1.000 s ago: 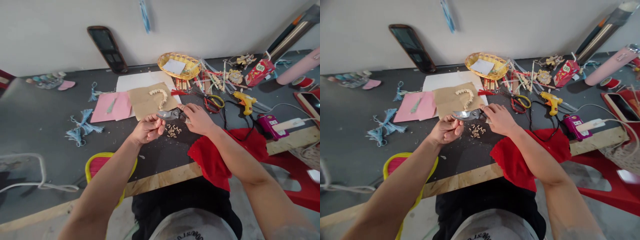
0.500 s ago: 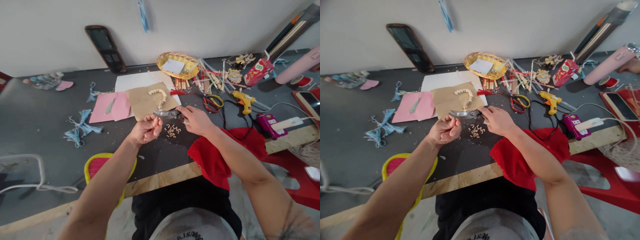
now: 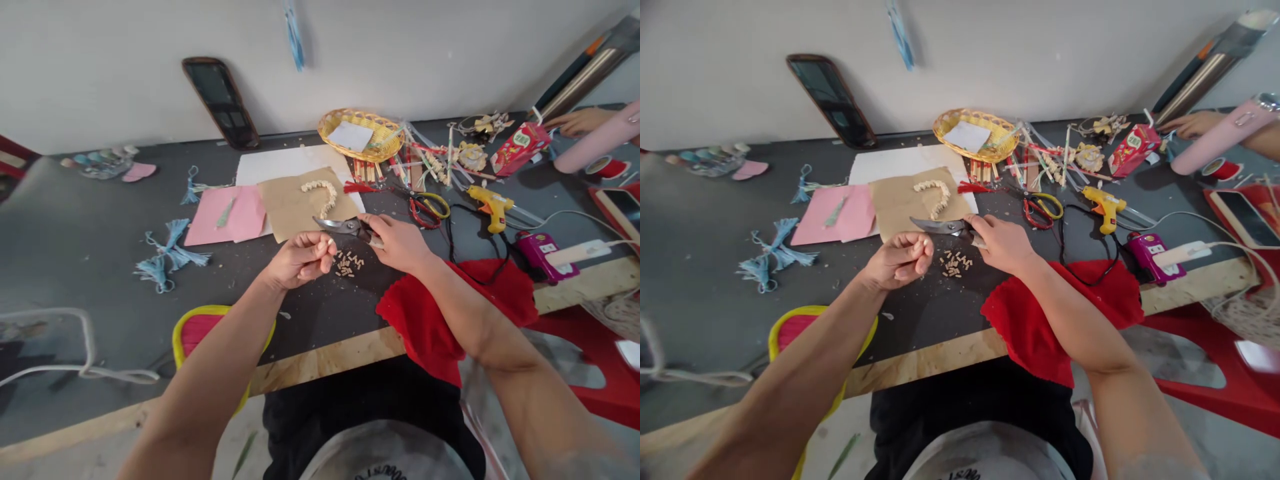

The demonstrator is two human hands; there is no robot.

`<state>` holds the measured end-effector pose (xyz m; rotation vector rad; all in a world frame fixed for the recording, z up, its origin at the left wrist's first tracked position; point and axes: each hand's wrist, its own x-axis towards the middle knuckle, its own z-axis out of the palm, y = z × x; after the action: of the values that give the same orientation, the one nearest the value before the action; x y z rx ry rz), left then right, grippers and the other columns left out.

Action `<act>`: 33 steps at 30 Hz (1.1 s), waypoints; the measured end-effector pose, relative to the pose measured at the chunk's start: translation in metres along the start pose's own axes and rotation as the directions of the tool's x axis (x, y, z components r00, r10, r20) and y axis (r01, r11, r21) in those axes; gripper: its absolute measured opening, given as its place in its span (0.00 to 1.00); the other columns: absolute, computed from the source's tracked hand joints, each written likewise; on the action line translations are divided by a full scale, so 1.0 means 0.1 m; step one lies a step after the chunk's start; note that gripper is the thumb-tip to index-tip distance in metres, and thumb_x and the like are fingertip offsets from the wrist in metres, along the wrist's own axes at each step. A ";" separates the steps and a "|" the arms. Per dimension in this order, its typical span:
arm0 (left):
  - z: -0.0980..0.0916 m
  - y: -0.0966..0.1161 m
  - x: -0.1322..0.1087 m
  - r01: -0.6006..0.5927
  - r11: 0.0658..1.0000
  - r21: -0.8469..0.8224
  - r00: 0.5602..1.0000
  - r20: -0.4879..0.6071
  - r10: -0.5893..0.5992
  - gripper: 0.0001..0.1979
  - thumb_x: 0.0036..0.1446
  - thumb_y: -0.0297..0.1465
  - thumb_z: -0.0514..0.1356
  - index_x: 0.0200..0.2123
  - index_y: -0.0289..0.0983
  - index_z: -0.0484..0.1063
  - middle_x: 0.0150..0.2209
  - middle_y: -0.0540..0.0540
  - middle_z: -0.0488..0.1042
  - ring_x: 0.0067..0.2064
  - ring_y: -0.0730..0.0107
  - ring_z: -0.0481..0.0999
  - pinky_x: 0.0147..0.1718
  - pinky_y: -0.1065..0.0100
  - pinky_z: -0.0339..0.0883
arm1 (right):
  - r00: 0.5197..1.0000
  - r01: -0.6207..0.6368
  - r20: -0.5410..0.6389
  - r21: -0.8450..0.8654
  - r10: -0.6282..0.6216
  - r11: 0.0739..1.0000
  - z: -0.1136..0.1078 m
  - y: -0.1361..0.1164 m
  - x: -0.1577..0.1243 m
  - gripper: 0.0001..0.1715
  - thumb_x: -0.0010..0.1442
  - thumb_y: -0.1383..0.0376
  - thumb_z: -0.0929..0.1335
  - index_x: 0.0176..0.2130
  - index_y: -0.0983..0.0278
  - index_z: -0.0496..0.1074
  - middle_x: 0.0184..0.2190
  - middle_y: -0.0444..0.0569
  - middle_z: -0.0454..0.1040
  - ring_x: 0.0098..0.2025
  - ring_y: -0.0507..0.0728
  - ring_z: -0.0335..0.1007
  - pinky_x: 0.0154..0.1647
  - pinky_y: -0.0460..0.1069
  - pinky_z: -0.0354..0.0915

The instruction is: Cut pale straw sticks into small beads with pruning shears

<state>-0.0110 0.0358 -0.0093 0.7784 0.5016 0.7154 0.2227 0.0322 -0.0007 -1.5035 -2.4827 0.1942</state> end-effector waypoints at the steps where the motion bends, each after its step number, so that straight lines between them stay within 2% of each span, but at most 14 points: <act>1: 0.00 0.00 0.00 0.007 1.000 0.002 1.000 -0.001 -0.007 0.08 0.50 0.30 0.68 0.29 0.29 0.77 0.18 0.44 0.74 0.10 0.85 0.55 0.07 0.82 0.46 | 1.000 -0.031 -0.004 -0.015 0.031 0.999 0.02 0.03 0.01 0.29 0.63 0.60 0.63 0.62 0.59 0.58 0.53 0.53 0.72 0.45 0.61 0.72 0.37 0.50 0.65; 6: -0.02 0.01 0.02 -0.026 1.000 -0.014 0.998 -0.049 0.025 0.08 0.50 0.30 0.68 0.29 0.30 0.76 0.19 0.44 0.75 0.11 0.85 0.57 0.08 0.83 0.46 | 0.994 -0.109 -0.031 0.002 0.109 0.994 0.10 0.13 0.05 0.33 0.62 0.53 0.65 0.62 0.59 0.57 0.51 0.53 0.72 0.46 0.62 0.72 0.39 0.51 0.66; 15: -0.02 0.03 0.04 -0.057 0.998 -0.022 0.994 -0.094 0.055 0.07 0.50 0.30 0.68 0.31 0.31 0.76 0.21 0.46 0.75 0.12 0.84 0.59 0.10 0.82 0.47 | 0.998 -0.057 -0.026 0.025 0.058 0.998 0.14 0.12 0.05 0.34 0.62 0.53 0.66 0.62 0.61 0.57 0.52 0.55 0.71 0.51 0.61 0.69 0.46 0.52 0.66; 23: -0.04 0.02 0.05 -0.069 0.997 -0.040 0.990 -0.125 0.064 0.07 0.51 0.29 0.67 0.32 0.31 0.75 0.22 0.46 0.75 0.14 0.84 0.61 0.11 0.82 0.48 | 0.975 -0.218 -0.062 -0.060 0.215 0.974 0.10 0.25 0.07 0.41 0.57 0.51 0.70 0.63 0.62 0.57 0.50 0.57 0.72 0.51 0.67 0.67 0.44 0.56 0.66; 27: -0.04 0.02 0.05 -0.075 0.996 -0.037 0.989 -0.132 0.070 0.06 0.51 0.29 0.67 0.32 0.31 0.75 0.22 0.46 0.76 0.14 0.84 0.61 0.11 0.82 0.48 | 0.970 -0.239 -0.062 -0.064 0.236 0.969 0.12 0.29 0.07 0.42 0.56 0.50 0.70 0.63 0.63 0.57 0.50 0.59 0.71 0.52 0.68 0.65 0.47 0.59 0.66; 30: -0.04 0.03 0.05 -0.080 0.996 -0.036 0.987 -0.142 0.074 0.06 0.51 0.29 0.67 0.32 0.32 0.75 0.22 0.47 0.75 0.14 0.84 0.61 0.11 0.82 0.48 | 0.972 -0.235 -0.025 -0.063 0.234 0.970 0.08 0.23 0.04 0.38 0.57 0.49 0.69 0.61 0.63 0.61 0.52 0.59 0.70 0.54 0.70 0.63 0.47 0.61 0.66; 33: -0.05 0.04 0.05 -0.077 0.996 -0.035 0.985 -0.155 0.070 0.08 0.49 0.30 0.68 0.32 0.32 0.75 0.22 0.47 0.75 0.14 0.84 0.61 0.11 0.82 0.49 | 0.979 -0.202 -0.016 -0.031 0.202 0.979 -0.07 0.19 0.04 0.29 0.61 0.53 0.66 0.58 0.61 0.65 0.54 0.57 0.68 0.55 0.68 0.63 0.49 0.61 0.65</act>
<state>-0.0124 0.0438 -0.0101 0.7098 0.5980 0.8560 0.2390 0.0447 0.0025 -1.7648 -2.3313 0.1791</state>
